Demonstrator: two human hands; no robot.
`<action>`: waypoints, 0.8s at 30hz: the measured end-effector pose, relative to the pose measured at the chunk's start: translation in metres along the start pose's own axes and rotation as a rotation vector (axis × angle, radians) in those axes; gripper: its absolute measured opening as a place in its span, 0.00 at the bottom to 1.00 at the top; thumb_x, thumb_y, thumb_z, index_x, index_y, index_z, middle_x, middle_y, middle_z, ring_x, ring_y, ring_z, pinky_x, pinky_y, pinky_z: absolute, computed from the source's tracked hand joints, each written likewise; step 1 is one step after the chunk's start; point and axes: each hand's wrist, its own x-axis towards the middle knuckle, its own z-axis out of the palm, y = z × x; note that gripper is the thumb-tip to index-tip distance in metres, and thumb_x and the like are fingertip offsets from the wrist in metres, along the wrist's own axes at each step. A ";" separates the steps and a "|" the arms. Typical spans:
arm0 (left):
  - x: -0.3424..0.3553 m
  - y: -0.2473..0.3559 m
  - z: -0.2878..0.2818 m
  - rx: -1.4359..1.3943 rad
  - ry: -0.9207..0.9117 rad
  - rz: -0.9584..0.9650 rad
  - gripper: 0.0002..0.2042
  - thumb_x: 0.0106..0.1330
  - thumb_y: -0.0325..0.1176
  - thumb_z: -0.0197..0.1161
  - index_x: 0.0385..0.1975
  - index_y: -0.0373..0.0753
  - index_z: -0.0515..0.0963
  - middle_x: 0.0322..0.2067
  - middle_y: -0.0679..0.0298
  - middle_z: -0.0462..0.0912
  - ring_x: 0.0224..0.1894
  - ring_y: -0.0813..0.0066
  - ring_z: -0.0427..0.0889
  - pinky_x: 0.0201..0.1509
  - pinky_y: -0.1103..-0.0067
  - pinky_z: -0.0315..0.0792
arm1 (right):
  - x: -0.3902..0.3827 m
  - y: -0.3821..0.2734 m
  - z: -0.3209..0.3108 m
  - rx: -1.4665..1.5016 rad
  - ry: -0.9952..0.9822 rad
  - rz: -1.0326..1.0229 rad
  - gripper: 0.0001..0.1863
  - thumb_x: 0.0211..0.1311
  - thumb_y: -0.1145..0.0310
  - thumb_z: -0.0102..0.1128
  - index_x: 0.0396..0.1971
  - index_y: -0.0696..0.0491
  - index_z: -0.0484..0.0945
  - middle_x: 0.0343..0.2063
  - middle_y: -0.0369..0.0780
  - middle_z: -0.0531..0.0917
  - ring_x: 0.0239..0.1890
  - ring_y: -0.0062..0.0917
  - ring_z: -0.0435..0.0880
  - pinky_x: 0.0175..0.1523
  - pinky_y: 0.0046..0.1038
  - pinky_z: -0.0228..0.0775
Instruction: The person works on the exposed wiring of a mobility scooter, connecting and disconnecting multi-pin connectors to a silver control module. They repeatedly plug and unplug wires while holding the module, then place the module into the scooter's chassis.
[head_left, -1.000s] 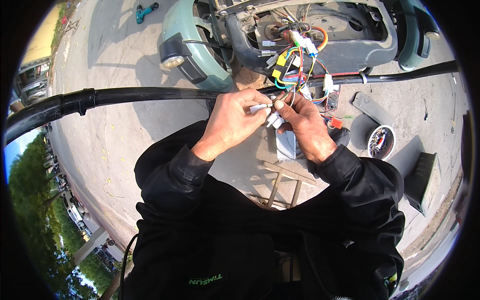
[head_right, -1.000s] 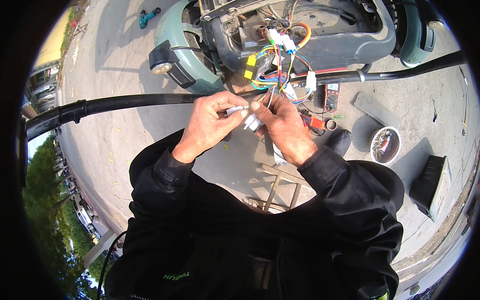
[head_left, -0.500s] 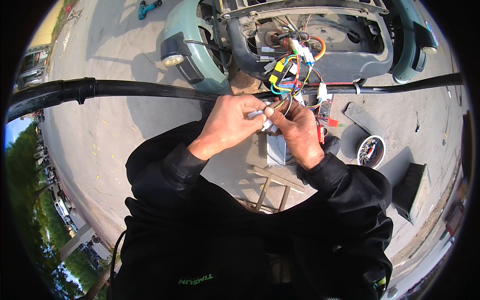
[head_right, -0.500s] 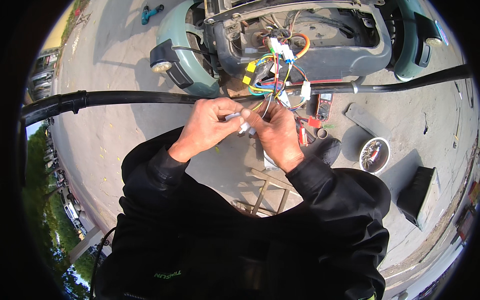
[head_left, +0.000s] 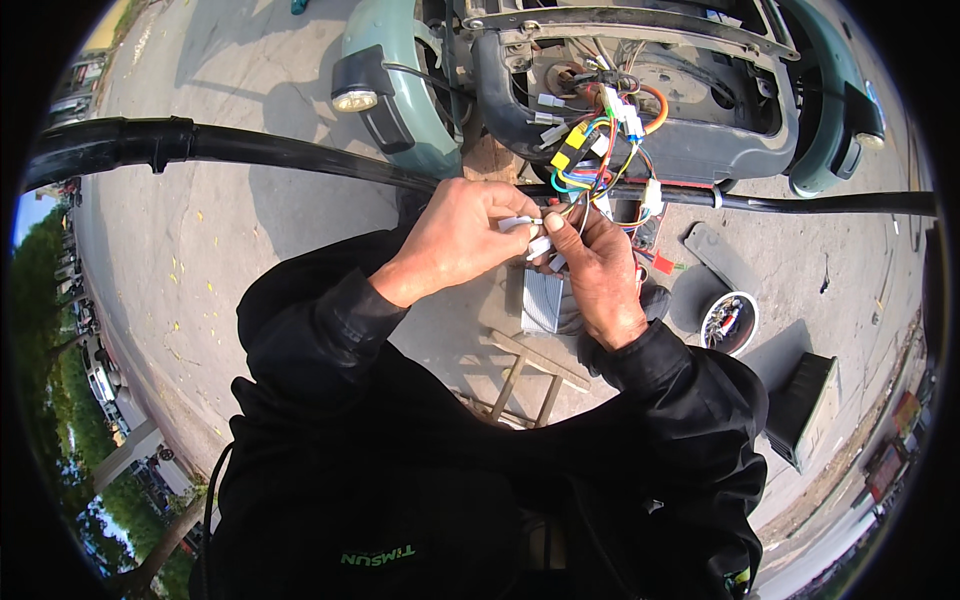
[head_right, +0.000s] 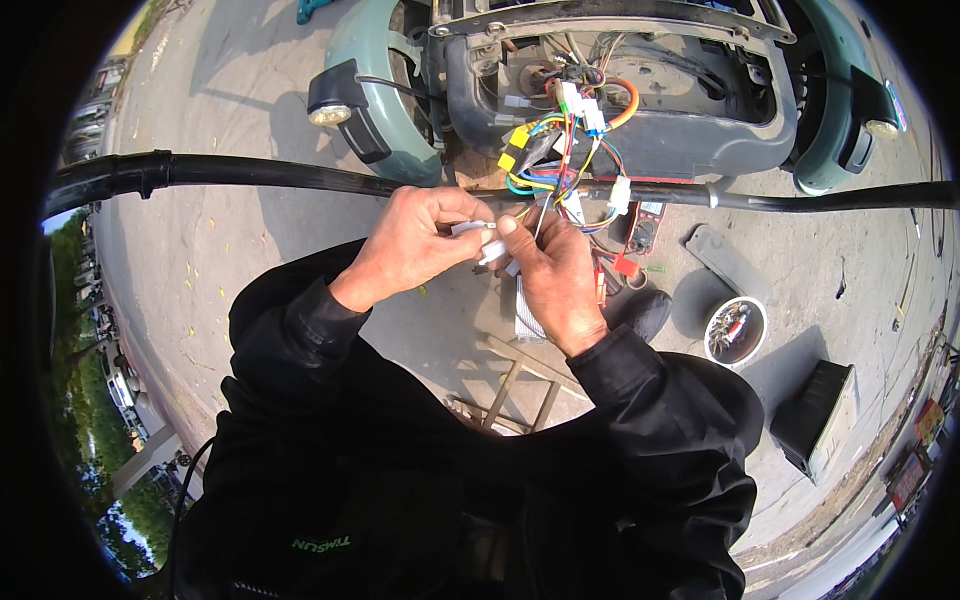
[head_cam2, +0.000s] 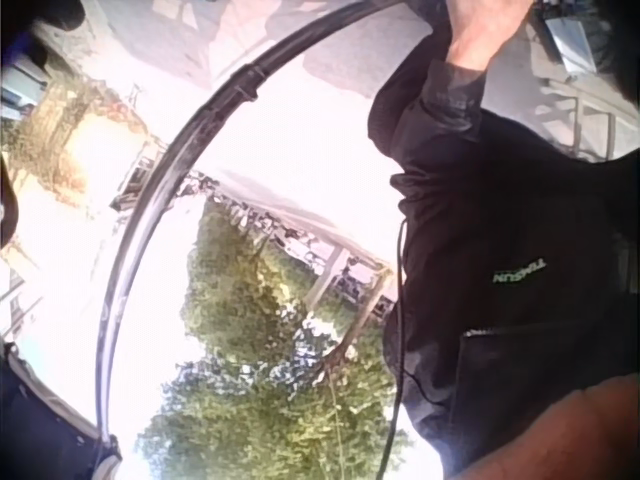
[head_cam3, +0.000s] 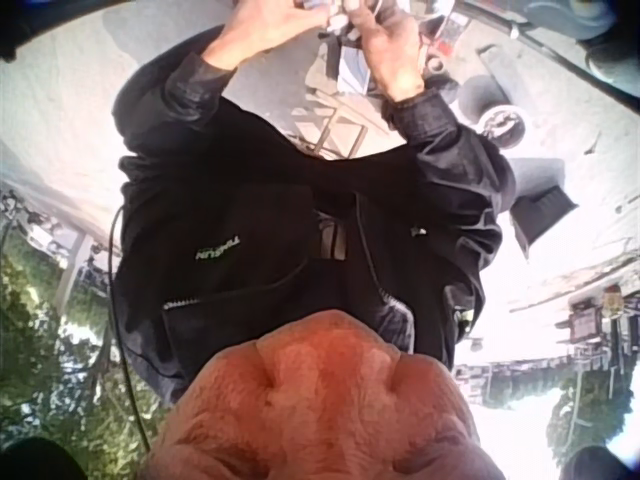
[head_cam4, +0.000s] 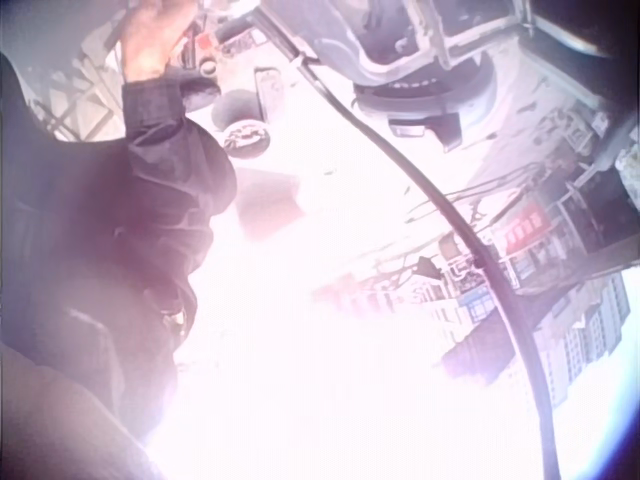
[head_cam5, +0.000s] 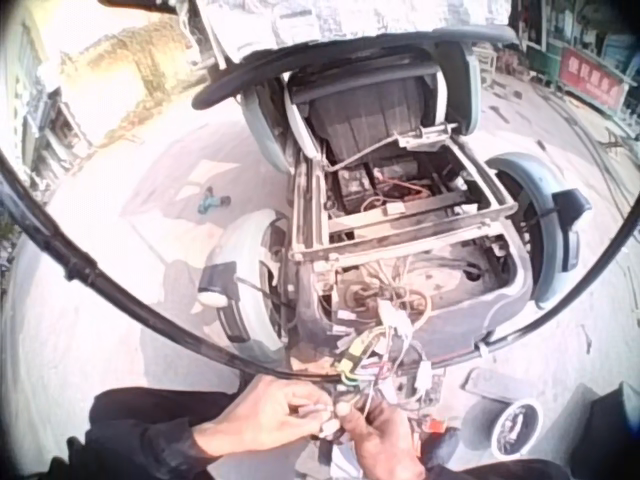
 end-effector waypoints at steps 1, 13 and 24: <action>0.000 0.000 0.000 0.007 0.000 -0.005 0.06 0.68 0.26 0.68 0.40 0.30 0.86 0.30 0.66 0.89 0.34 0.87 0.85 0.39 0.84 0.78 | 0.000 0.000 0.000 0.002 0.006 -0.001 0.12 0.78 0.63 0.61 0.42 0.59 0.78 0.34 0.37 0.85 0.30 0.18 0.83 0.37 0.21 0.77; -0.001 -0.002 -0.001 -0.082 -0.013 0.004 0.07 0.68 0.27 0.69 0.40 0.29 0.85 0.31 0.65 0.89 0.35 0.86 0.85 0.40 0.84 0.78 | 0.000 -0.002 0.000 -0.001 0.013 0.012 0.13 0.77 0.64 0.62 0.38 0.60 0.80 0.30 0.37 0.86 0.29 0.18 0.84 0.36 0.22 0.76; 0.005 -0.009 -0.009 0.063 0.008 -0.064 0.09 0.69 0.26 0.60 0.45 0.29 0.79 0.34 0.67 0.83 0.36 0.83 0.77 0.41 0.79 0.74 | -0.013 0.009 0.007 -0.009 -0.076 0.056 0.16 0.81 0.70 0.49 0.60 0.62 0.72 0.45 0.40 0.84 0.44 0.21 0.86 0.50 0.25 0.80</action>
